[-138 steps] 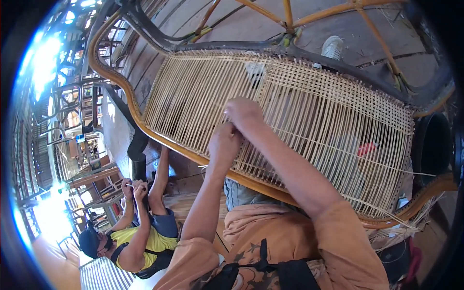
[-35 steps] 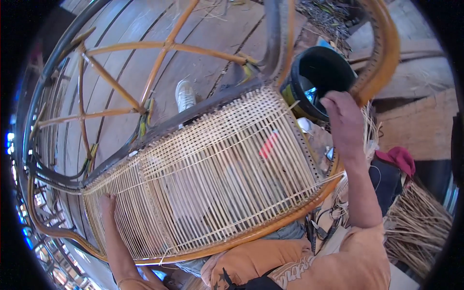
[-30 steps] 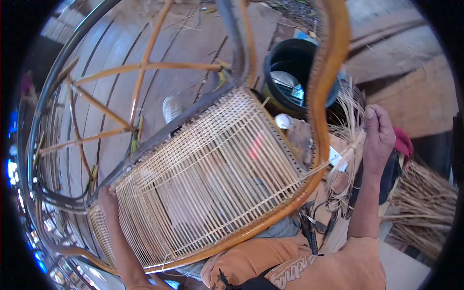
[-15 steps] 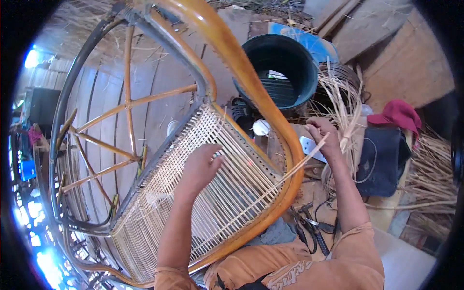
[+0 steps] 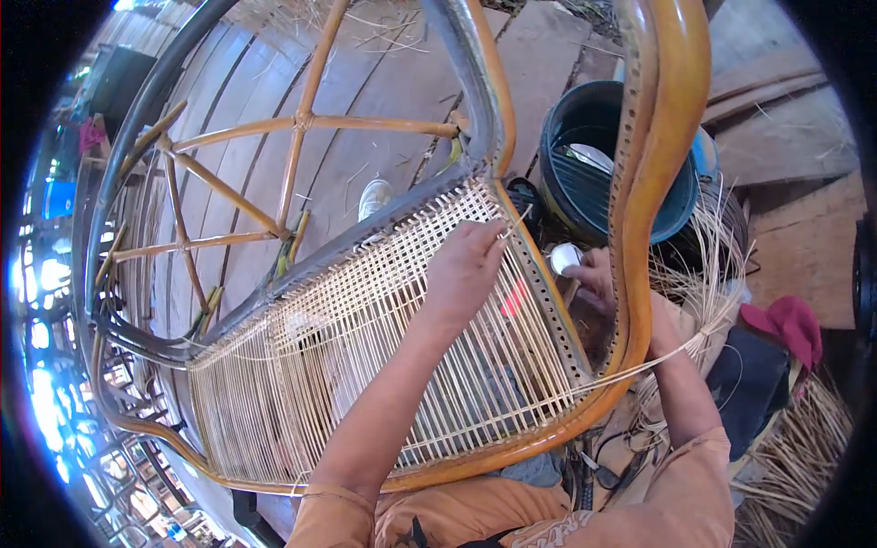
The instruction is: The person weaves rattan strips onto a chair frame by hand, guides the strands with a knife, drives a punch tool into the frame using a hammer, and weaves additional rattan strips through the seat.
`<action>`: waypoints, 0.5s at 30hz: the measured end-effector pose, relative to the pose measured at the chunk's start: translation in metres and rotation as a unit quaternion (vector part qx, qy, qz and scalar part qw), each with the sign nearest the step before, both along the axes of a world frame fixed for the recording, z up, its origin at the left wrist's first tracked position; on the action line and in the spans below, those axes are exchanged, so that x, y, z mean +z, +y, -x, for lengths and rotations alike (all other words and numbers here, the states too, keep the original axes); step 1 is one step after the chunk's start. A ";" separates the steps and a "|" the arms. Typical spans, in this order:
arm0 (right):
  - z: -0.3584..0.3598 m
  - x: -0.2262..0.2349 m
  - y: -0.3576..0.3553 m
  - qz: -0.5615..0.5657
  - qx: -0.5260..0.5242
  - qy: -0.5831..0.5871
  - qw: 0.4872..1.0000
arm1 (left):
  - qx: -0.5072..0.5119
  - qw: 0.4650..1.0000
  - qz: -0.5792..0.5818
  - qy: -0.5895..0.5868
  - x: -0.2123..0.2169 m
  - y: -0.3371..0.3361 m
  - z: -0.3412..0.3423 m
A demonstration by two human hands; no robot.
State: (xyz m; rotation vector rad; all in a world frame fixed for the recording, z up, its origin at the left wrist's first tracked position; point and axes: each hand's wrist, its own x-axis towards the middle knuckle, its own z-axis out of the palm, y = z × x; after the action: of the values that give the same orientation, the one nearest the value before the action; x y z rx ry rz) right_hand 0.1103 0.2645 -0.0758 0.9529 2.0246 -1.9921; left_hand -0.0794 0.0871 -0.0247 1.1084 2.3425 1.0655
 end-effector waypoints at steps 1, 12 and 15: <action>-0.002 -0.009 -0.003 -0.195 0.084 0.073 0.974 | 0.007 1.000 -0.005 0.028 0.001 0.010 -0.005; -0.015 -0.059 0.003 -0.369 0.107 0.225 0.896 | 0.064 0.995 -0.006 0.081 -0.016 0.031 -0.025; -0.015 -0.047 -0.001 0.105 -0.233 0.177 0.951 | 0.099 0.994 -0.001 0.053 -0.023 0.033 -0.026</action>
State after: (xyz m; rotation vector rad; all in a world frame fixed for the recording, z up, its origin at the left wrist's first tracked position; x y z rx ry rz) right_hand 0.1255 0.2631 -0.1227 1.1783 1.8053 -2.7394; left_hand -0.0531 0.1198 -0.0475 0.9725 2.5795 1.1000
